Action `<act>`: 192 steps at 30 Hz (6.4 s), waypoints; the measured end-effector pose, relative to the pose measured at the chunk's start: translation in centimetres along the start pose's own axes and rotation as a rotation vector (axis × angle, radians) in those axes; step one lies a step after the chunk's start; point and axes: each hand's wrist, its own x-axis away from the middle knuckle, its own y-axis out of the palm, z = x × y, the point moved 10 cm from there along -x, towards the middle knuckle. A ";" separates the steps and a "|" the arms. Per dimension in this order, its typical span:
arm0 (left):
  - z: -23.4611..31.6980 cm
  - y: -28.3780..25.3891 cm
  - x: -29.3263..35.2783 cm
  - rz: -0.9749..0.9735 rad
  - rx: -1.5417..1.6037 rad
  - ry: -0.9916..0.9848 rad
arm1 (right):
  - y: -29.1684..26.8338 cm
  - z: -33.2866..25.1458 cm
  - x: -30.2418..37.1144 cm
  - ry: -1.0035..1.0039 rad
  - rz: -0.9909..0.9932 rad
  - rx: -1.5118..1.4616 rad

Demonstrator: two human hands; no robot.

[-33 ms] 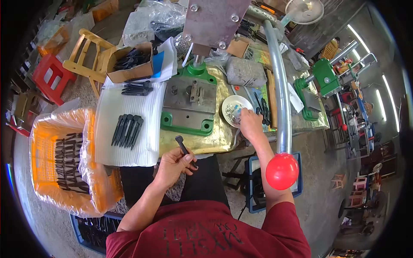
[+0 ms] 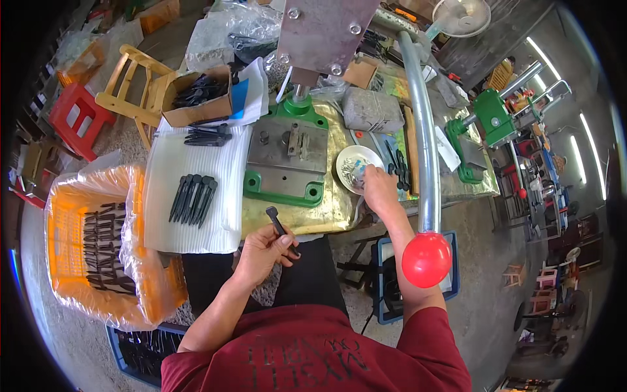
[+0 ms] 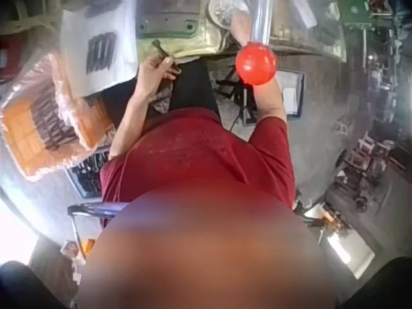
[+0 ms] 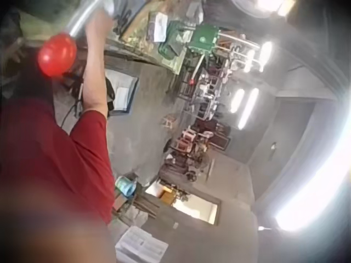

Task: The person inserts small metal pieces into plastic components by hand, presses them using a manual press machine, and sorts the assembled parts into a container.

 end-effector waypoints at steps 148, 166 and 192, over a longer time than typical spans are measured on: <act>12.1 -3.4 -6.8 0.274 -0.065 0.484 | 0.7 -14.3 9.1 0.092 0.049 -1.453; 14.4 -2.6 -12.5 0.349 -0.537 0.532 | 2.0 -10.4 11.0 0.177 0.109 -1.425; 15.1 -0.5 -13.3 0.189 -0.899 0.699 | -9.0 -8.2 9.6 -0.070 0.554 -1.145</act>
